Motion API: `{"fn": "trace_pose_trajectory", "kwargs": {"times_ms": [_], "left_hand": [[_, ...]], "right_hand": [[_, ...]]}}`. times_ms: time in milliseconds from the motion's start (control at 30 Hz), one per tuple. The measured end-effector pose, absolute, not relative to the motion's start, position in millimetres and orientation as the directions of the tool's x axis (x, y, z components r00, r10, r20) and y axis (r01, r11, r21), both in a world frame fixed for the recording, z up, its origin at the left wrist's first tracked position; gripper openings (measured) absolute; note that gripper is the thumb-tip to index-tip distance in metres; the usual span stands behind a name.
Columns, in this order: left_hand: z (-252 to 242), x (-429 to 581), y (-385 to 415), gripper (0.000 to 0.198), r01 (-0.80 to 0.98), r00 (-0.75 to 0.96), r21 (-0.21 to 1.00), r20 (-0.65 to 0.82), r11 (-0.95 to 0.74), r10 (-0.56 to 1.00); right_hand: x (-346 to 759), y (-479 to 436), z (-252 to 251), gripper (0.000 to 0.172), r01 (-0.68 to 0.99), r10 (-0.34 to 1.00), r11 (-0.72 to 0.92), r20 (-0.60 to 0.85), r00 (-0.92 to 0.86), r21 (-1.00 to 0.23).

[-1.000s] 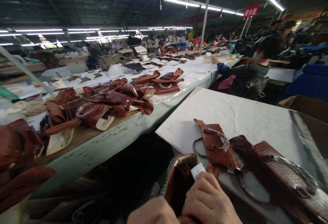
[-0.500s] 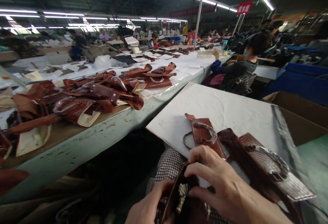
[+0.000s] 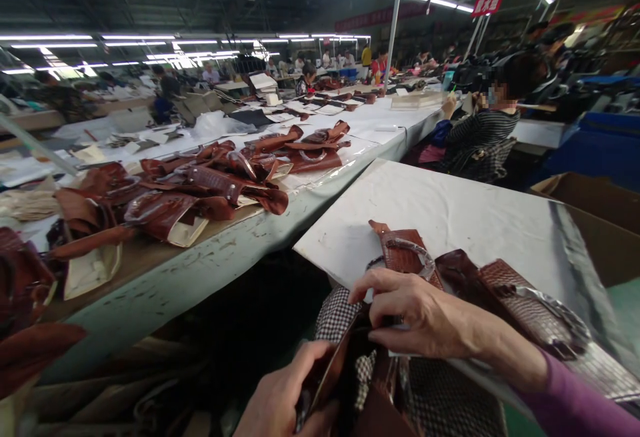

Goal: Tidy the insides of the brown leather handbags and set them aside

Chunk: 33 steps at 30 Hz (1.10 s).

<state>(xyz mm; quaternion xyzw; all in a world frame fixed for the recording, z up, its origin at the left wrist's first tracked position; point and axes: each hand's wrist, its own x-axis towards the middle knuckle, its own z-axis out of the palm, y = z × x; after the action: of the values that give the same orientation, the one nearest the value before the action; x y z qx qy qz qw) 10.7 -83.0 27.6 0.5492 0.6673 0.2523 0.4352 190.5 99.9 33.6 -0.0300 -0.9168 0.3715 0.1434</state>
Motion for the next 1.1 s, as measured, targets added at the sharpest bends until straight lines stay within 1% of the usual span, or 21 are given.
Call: {"fn": "trace_pose_trajectory", "kwargs": {"times_ms": [67, 167, 267, 333, 433, 567, 733, 833, 867, 933, 1033, 1100], "left_hand": [[27, 9, -82, 0.040, 0.500, -0.015, 0.819, -0.317, 0.282, 0.948], [28, 8, -82, 0.036, 0.460, -0.053, 0.825, -0.343, 0.327, 0.938], [32, 10, -85, 0.034, 0.380, -0.100, 0.850, -0.355, 0.365, 0.930], [33, 13, -87, 0.032, 0.345, -0.113, 0.867, -0.342, 0.360, 0.933], [34, 19, -93, 0.023, 0.331, -0.184, 0.877, -0.304, 0.350, 0.935], [32, 23, -99, 0.020, 0.280, -0.233, 0.893, -0.293, 0.352, 0.927], [26, 19, -104, 0.017, 0.390, -0.239, 0.867, -0.230, 0.310, 0.943], [16, 17, -108, 0.017, 0.486, -0.236, 0.844, -0.122, 0.226, 0.964], [11, 17, -110, 0.019, 0.527, -0.233, 0.831, -0.062, 0.179, 0.971], [1, 19, -112, 0.022, 0.616, -0.224, 0.786, 0.104, 0.058, 0.969], [-14, 21, -113, 0.026, 0.740, -0.190, 0.662, 0.374, -0.118, 0.908], [-19, 21, -113, 0.026, 0.806, -0.159, 0.567, 0.480, -0.167, 0.863]], "right_hand": [[189, 96, 21, 0.013, -0.025, 0.286, 0.654, 0.278, -0.917, -0.756], [189, 86, 6, 0.014, 0.055, 0.485, 0.567, 0.280, -0.829, -0.822], [188, 77, -1, 0.013, 0.136, 0.600, 0.514, 0.242, -0.762, -0.847], [188, 74, -1, 0.013, 0.184, 0.644, 0.487, 0.209, -0.736, -0.854], [187, 71, -1, 0.014, 0.229, 0.676, 0.453, 0.164, -0.718, -0.862], [187, 69, -5, 0.015, 0.227, 0.689, 0.432, 0.157, -0.708, -0.873], [187, 66, -12, 0.016, 0.228, 0.722, 0.431, 0.183, -0.667, -0.873], [185, 64, -13, 0.019, 0.250, 0.739, 0.434, 0.184, -0.648, -0.865], [185, 64, -13, 0.020, 0.259, 0.748, 0.431, 0.182, -0.638, -0.865], [184, 64, -12, 0.020, 0.278, 0.766, 0.420, 0.173, -0.620, -0.864], [183, 63, -11, 0.020, 0.296, 0.781, 0.417, 0.172, -0.600, -0.860], [182, 62, -11, 0.021, 0.297, 0.784, 0.421, 0.180, -0.594, -0.857]]}}
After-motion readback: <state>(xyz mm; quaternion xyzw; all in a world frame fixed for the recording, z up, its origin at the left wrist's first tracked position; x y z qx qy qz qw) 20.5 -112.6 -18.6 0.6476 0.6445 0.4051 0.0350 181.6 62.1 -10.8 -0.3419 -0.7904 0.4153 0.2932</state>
